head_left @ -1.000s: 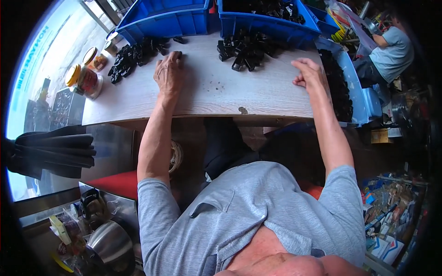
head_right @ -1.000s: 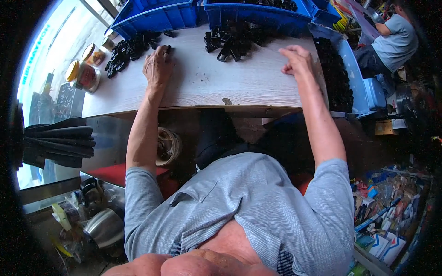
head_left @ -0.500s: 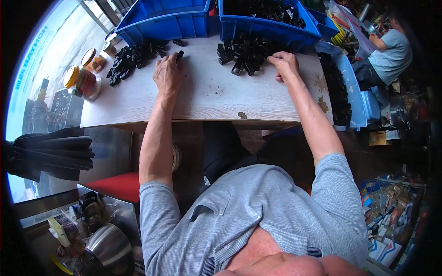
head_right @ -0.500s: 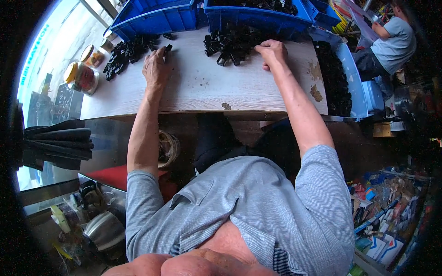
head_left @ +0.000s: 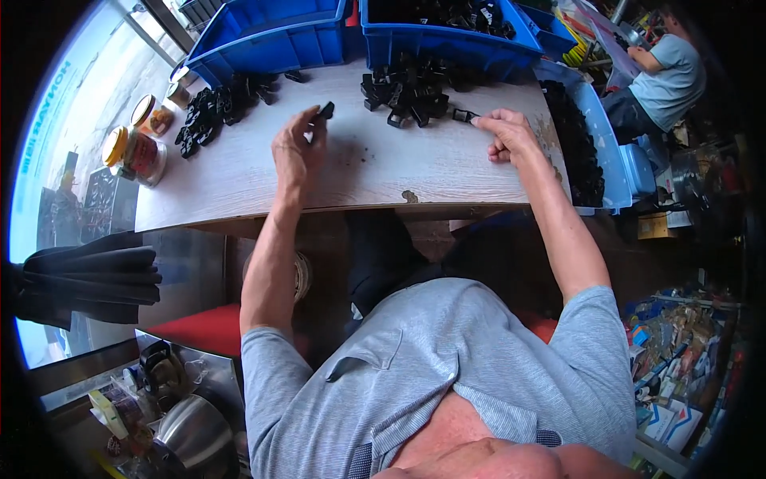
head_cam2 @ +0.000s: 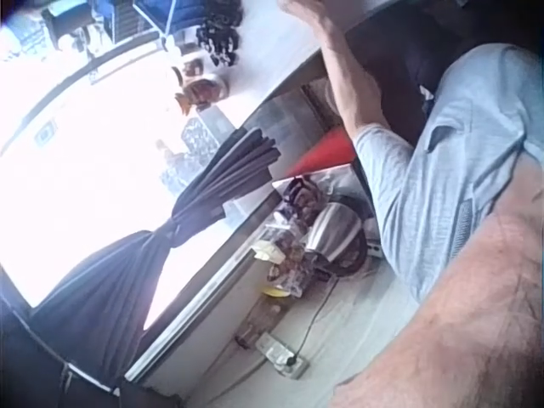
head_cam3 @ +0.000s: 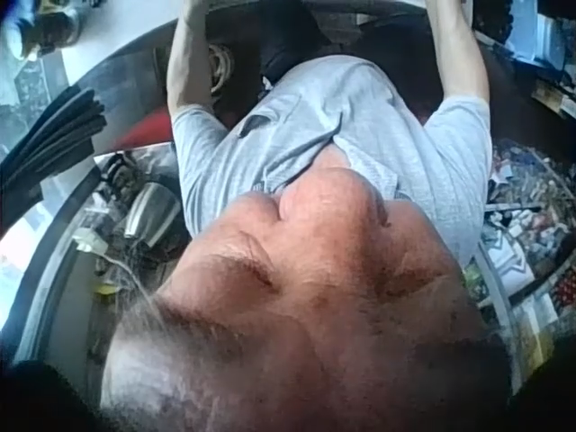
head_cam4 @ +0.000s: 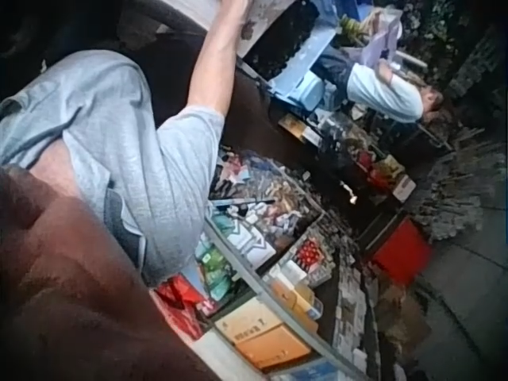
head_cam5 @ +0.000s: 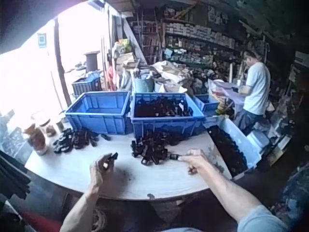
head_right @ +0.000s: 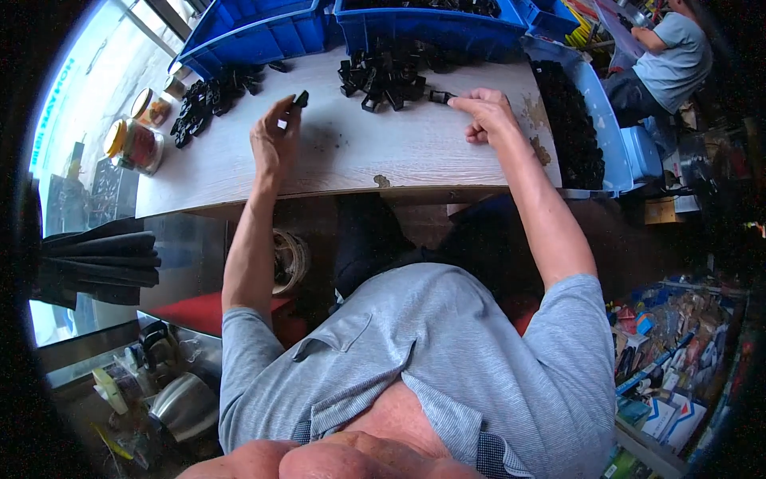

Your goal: Assembling small black plastic components by pressing them together at a workbench.

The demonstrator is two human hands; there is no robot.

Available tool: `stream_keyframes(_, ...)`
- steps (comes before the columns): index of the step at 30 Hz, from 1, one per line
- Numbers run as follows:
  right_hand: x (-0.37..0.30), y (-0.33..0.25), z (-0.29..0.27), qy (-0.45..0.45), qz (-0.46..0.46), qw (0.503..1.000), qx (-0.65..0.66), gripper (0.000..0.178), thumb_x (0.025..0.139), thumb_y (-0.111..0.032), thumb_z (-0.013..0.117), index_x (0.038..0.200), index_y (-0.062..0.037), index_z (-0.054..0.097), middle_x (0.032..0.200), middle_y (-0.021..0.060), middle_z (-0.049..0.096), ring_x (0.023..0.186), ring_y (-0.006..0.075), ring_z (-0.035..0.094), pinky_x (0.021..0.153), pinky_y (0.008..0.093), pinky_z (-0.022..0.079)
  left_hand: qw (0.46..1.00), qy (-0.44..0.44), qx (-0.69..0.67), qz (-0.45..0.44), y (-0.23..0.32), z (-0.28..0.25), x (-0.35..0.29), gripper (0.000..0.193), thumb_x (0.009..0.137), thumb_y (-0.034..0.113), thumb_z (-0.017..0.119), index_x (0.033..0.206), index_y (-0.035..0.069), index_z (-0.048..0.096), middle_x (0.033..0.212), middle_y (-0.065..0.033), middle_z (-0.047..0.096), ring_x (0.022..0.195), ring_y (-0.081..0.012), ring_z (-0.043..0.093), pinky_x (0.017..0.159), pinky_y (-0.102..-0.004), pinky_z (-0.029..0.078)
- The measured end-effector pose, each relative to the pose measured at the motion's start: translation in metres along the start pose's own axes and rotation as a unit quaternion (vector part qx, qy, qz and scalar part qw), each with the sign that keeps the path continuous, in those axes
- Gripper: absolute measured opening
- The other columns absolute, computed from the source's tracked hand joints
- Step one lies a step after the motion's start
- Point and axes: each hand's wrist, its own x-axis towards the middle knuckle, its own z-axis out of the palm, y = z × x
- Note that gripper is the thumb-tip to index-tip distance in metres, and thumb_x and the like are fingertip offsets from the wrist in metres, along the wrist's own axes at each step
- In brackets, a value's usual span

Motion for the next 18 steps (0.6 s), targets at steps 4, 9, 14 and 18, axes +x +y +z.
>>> stream_keyframes(4,-0.006,0.003,0.003,-0.003,-0.084,0.996,-0.01,0.038,0.081,-0.026,0.08,0.113,-0.0108,0.066,0.056,0.0011,0.053,0.042,0.0109,0.052,0.042,0.0279,0.047,0.976,-0.036,-0.208,-0.052,0.058,0.014,-0.025,0.024,0.087,0.0,0.069,0.111,0.001,0.071,0.092,-0.0131,0.072,0.074,-0.0184,0.069,0.06,-0.0284,0.055)
stream_keyframes(9,-0.004,-0.003,0.012,-0.027,-0.093,0.991,-0.096,0.04,0.082,-0.025,0.079,0.116,-0.0094,0.065,0.058,0.0004,0.053,0.042,0.0106,0.052,0.04,0.0268,0.046,0.977,-0.047,-0.209,-0.014,0.093,0.034,-0.035,0.023,0.085,0.003,0.07,0.107,0.005,0.071,0.091,-0.0136,0.071,0.077,-0.0286,0.07,0.063,-0.034,0.056)
stream_keyframes(14,-0.015,0.003,0.007,-0.043,-0.075,0.993,-0.075,0.035,0.084,-0.026,0.077,0.112,-0.0091,0.067,0.056,-0.0001,0.052,0.04,0.0105,0.05,0.038,0.0268,0.044,0.987,-0.037,-0.128,0.086,0.103,0.042,-0.032,0.027,0.086,0.001,0.071,0.113,0.005,0.071,0.096,-0.0124,0.072,0.078,-0.0228,0.07,0.063,-0.0304,0.055)
stream_keyframes(18,-0.032,0.003,0.01,-0.088,-0.05,0.989,-0.109,0.03,0.086,-0.03,0.075,0.106,-0.0089,0.068,0.049,-0.0019,0.046,0.039,0.0109,0.05,0.039,0.0269,0.045,0.986,-0.058,-0.114,0.104,0.115,0.042,-0.029,0.027,0.085,0.004,0.071,0.112,0.005,0.071,0.099,-0.0139,0.072,0.084,-0.0303,0.069,0.072,-0.0358,0.057)
